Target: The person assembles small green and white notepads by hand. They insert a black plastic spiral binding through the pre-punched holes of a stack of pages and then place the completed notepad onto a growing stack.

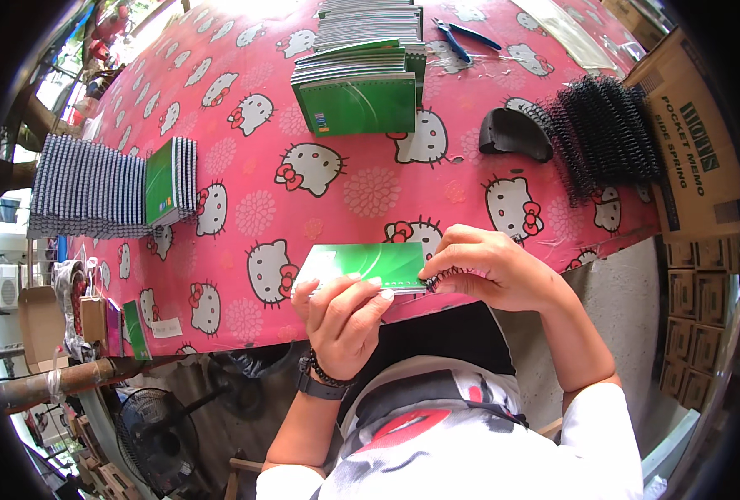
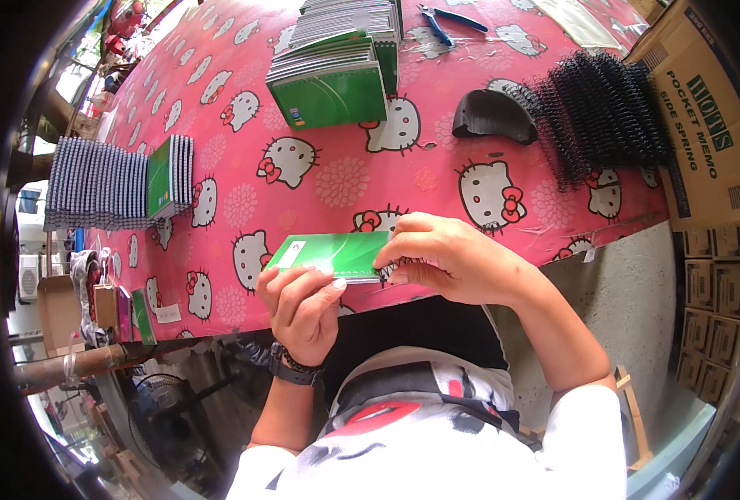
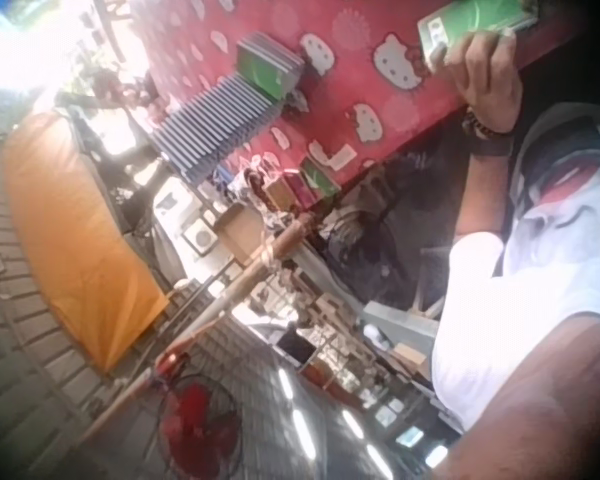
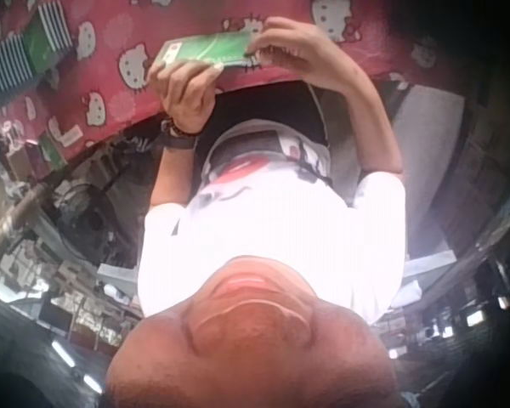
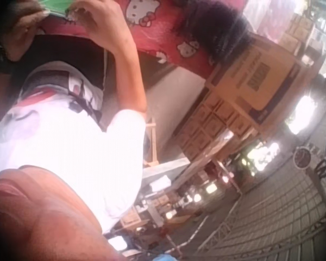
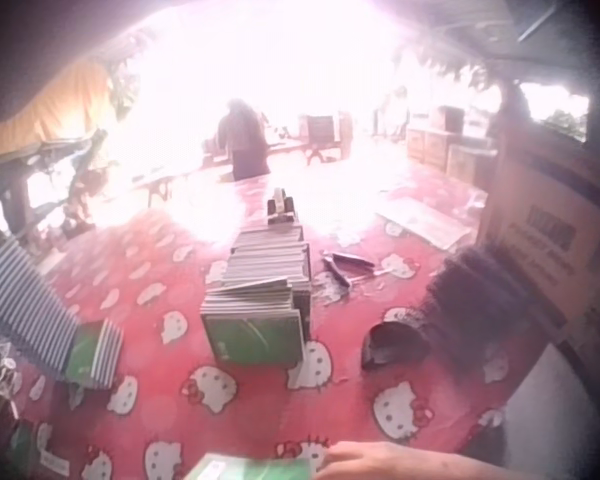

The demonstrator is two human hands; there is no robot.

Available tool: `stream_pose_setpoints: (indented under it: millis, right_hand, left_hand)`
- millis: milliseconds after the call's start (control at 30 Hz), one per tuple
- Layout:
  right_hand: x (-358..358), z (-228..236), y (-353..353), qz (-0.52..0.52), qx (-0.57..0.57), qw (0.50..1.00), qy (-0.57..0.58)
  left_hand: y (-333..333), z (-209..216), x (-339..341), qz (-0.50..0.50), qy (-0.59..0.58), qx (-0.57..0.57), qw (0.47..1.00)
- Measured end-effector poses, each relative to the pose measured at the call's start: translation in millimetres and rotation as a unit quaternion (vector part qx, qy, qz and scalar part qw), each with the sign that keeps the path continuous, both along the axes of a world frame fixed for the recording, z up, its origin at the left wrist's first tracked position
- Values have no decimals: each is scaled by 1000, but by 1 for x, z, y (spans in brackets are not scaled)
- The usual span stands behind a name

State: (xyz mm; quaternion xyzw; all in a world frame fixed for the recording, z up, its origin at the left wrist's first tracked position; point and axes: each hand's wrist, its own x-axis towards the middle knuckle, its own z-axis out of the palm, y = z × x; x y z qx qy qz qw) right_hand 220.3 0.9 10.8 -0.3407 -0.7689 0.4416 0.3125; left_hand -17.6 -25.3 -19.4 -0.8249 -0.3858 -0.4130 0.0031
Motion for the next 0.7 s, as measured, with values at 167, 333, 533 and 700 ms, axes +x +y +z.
stream_pose_setpoints:
  millis: [167,333,533,700]
  right_hand:
    - [-1,3,1,-21,-1,1000,0]
    - [-7,10,3,-121,-1,993,-3]
    - [2,9,12,-84,176,969,-154]
    - [-4,24,10,-105,97,980,-135]
  left_hand:
    - [14,9,6,-20,-42,-51,998]
    - [40,26,14,-10,8,-61,998]
    - [35,27,20,-4,21,-88,996]
    - [34,39,29,0,12,-111,994]
